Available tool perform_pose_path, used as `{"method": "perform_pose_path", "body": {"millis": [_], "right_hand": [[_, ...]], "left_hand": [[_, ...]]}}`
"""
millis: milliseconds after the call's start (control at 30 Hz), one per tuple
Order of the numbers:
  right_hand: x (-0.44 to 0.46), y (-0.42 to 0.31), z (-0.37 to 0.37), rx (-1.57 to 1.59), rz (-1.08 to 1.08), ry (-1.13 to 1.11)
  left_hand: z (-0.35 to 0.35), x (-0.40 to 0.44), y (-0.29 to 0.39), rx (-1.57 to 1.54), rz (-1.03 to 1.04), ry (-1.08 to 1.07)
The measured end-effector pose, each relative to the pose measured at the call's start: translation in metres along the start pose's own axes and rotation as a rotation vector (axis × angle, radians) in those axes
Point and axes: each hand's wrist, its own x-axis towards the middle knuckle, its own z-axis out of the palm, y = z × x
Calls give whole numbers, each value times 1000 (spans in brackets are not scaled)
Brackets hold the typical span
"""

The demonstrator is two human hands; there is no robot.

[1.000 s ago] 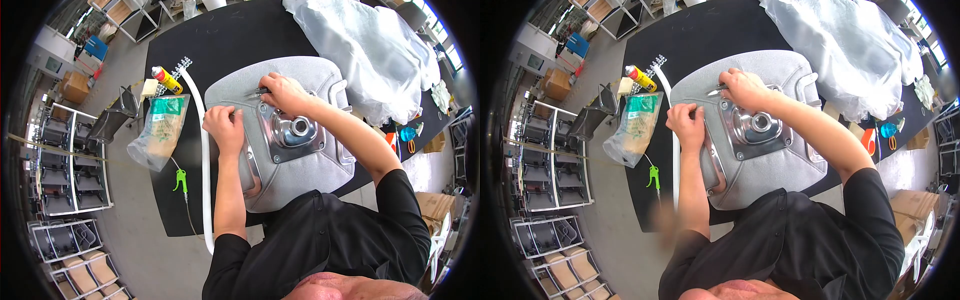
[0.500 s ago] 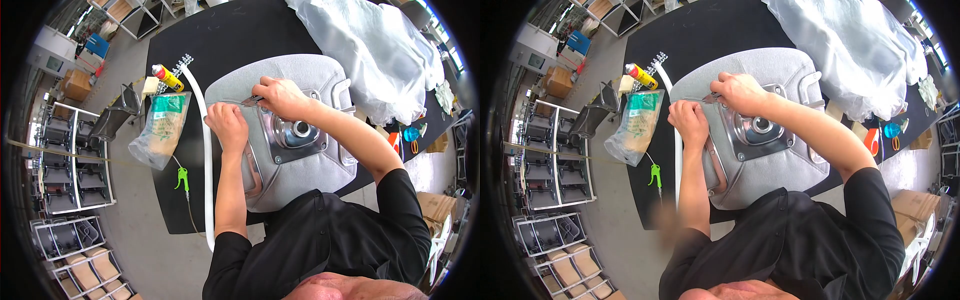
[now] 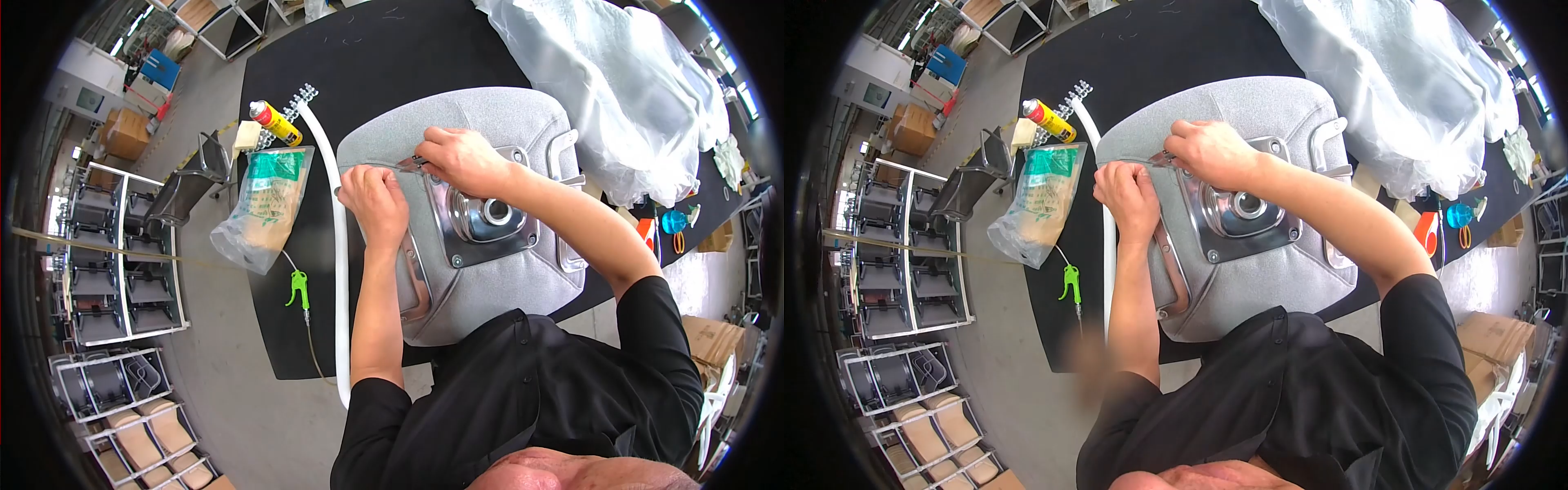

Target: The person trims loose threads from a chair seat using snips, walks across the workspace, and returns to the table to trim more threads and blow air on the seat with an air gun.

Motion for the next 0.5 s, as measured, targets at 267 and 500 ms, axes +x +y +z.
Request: {"method": "perform_pose_path", "body": {"millis": [267, 500], "right_hand": [[1, 1, 3, -17, -51, 3], [2, 5, 4, -53, -87, -34]], "left_hand": [[1, 0, 3, -12, -11, 3], [2, 0, 1, -21, -9, -1]]}}
